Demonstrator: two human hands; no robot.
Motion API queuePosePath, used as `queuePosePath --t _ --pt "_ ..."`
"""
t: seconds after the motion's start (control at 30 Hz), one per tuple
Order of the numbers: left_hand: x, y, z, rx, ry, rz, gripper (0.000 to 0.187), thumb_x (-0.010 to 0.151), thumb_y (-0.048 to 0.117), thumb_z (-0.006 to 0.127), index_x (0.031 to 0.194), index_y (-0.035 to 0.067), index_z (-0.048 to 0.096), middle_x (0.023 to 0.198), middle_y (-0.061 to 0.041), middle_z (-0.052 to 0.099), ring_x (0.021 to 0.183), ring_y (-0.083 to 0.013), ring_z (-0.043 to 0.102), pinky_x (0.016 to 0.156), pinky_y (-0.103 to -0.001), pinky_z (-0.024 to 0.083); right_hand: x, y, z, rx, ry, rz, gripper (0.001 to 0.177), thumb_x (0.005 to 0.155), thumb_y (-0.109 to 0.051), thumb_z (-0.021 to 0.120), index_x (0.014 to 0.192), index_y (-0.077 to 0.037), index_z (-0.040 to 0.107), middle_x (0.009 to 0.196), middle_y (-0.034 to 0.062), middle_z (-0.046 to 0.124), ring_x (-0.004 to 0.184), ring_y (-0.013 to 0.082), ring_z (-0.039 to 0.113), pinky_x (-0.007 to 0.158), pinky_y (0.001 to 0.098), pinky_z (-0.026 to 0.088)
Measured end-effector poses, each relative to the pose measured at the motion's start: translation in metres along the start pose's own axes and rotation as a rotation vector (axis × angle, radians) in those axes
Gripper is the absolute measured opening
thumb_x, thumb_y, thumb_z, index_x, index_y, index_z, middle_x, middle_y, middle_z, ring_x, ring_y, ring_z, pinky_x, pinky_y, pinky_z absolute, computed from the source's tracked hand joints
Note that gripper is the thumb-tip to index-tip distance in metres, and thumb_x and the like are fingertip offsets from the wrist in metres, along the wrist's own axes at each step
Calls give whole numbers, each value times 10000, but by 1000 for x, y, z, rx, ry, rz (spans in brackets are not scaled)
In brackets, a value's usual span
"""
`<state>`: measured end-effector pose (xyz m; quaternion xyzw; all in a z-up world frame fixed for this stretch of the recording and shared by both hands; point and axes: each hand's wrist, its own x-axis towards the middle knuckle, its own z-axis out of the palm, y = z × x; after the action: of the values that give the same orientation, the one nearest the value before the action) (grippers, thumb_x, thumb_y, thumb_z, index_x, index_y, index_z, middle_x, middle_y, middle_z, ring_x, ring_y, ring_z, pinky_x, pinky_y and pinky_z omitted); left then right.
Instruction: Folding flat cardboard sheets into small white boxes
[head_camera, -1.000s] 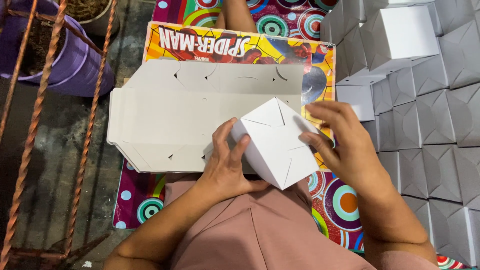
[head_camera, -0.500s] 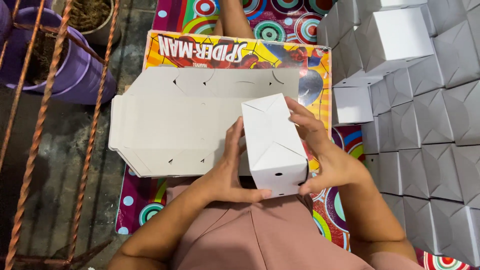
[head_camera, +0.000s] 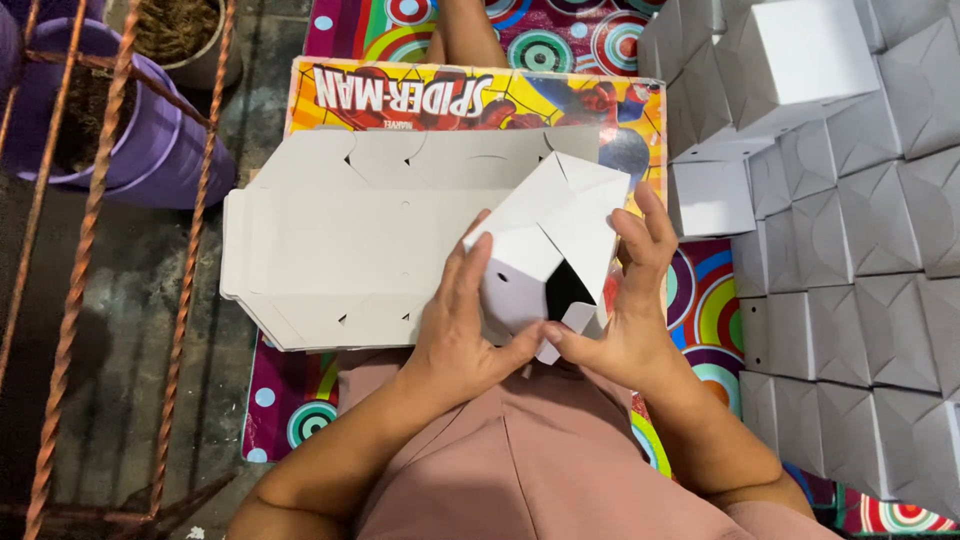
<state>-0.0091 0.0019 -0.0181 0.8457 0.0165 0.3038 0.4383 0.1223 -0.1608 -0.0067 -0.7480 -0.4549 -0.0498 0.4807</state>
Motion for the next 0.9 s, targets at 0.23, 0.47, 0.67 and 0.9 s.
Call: queuePosePath --t 0.23,0.47,0.67,0.9 --pt "0 0 -8 -58 -96 -23 1048 869 174 761 1625 45 46 1697 -284 211 1562 -447 358 1285 -520 379 -4 1 1 64 20 -1 1050 758 -488 846 1586 -245 248 1672 143 111 1652 316 52 1350 538 276" --pt "7 5 -18 -65 -302 -59 1065 906 267 707 1643 112 -46 1707 -276 155 1585 -459 297 1089 -466 531 -3 7 -4 143 25 47 1059 784 -502 798 1614 -208 210 1677 153 96 1646 294 80 1350 503 274" --pt "11 8 -14 -136 -276 -1 1084 937 225 710 1654 141 -98 1753 -261 46 1661 -446 189 1264 -471 416 -4 10 -5 93 -6 64 1122 725 -534 847 1604 -226 222 1670 161 46 1646 308 55 1334 490 309" --pt "12 9 -12 -200 -296 -1 935 1042 313 545 1635 121 -152 1730 -311 -88 1665 -476 -11 1377 -548 81 -5 3 -2 -22 -7 27 1079 724 -793 658 1606 -328 245 1672 155 13 1615 431 136 1364 584 234"
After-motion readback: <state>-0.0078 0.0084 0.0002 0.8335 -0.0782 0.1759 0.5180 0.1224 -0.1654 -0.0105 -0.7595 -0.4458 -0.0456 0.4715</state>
